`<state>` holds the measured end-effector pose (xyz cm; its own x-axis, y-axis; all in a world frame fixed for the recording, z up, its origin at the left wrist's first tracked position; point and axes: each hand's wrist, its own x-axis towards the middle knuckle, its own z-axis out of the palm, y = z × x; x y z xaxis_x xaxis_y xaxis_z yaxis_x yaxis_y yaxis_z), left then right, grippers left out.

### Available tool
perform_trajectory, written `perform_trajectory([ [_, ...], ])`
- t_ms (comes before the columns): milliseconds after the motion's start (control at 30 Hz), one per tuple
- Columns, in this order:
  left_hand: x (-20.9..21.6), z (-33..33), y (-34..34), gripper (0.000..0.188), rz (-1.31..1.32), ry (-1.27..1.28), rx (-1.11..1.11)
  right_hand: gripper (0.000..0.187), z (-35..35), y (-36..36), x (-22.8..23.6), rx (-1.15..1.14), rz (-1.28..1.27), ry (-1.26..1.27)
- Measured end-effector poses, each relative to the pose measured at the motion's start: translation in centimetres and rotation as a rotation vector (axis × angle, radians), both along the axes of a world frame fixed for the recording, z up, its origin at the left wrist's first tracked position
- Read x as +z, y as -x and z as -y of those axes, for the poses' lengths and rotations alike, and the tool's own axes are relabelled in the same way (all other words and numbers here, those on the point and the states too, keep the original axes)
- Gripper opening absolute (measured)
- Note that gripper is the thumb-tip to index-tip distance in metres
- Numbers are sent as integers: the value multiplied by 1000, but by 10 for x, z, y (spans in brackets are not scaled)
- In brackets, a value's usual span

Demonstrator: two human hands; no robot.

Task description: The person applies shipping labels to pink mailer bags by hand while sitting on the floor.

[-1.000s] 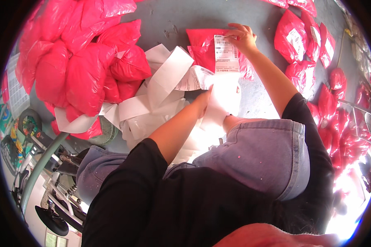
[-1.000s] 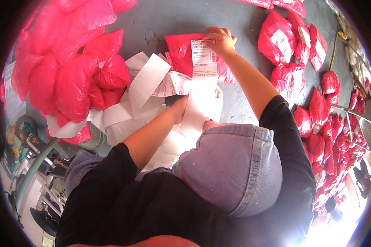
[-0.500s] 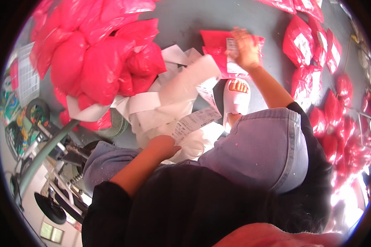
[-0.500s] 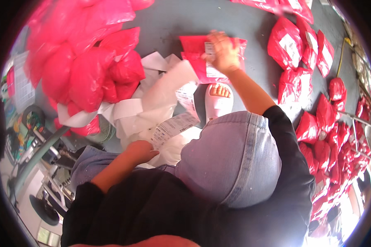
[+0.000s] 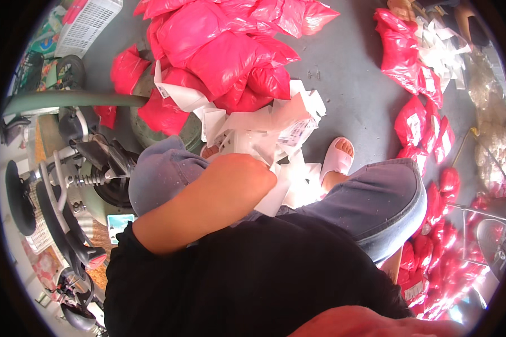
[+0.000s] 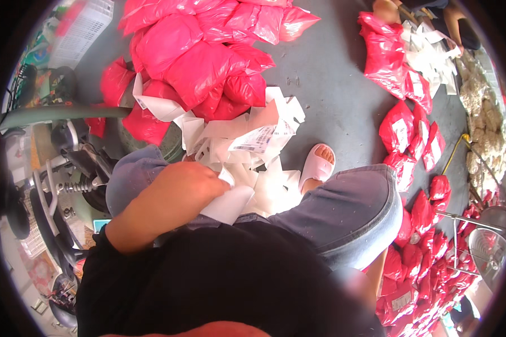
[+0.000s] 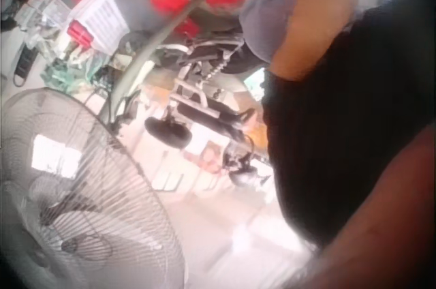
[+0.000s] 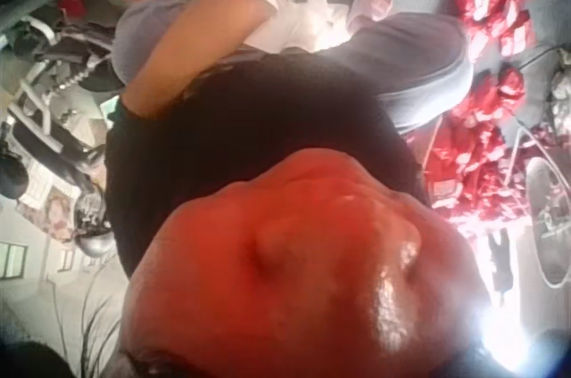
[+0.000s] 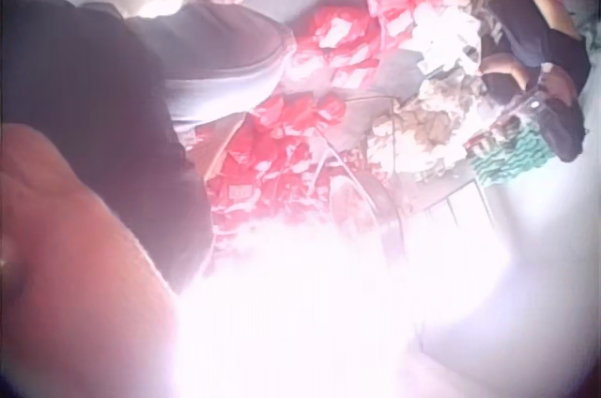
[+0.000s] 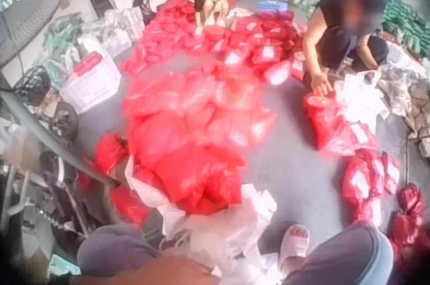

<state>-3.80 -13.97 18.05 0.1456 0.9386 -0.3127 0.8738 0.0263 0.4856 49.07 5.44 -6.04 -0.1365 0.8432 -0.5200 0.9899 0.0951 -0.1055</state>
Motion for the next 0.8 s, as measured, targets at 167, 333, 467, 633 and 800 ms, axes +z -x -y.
perform_trajectory([
  [167, 6, 19, 14, 17, 305, 110, -88, 27, -14, -54, 41, -36, 223, -17],
  [333, 9, 17, 41, 34, 743, 286, 58, 24, -110, 119, 73, 409, -239, -390],
  [467, 5, 21, 55, 33, 878, 260, 154, 46, -146, 368, 34, 846, -488, -315],
  [633, 8, 12, 59, 37, 1021, 249, 374, 43, -96, 555, -27, 1067, -317, -280],
  [800, -9, -7, 73, 35, 861, 235, 382, 20, -116, 538, -40, 871, -681, -96],
])
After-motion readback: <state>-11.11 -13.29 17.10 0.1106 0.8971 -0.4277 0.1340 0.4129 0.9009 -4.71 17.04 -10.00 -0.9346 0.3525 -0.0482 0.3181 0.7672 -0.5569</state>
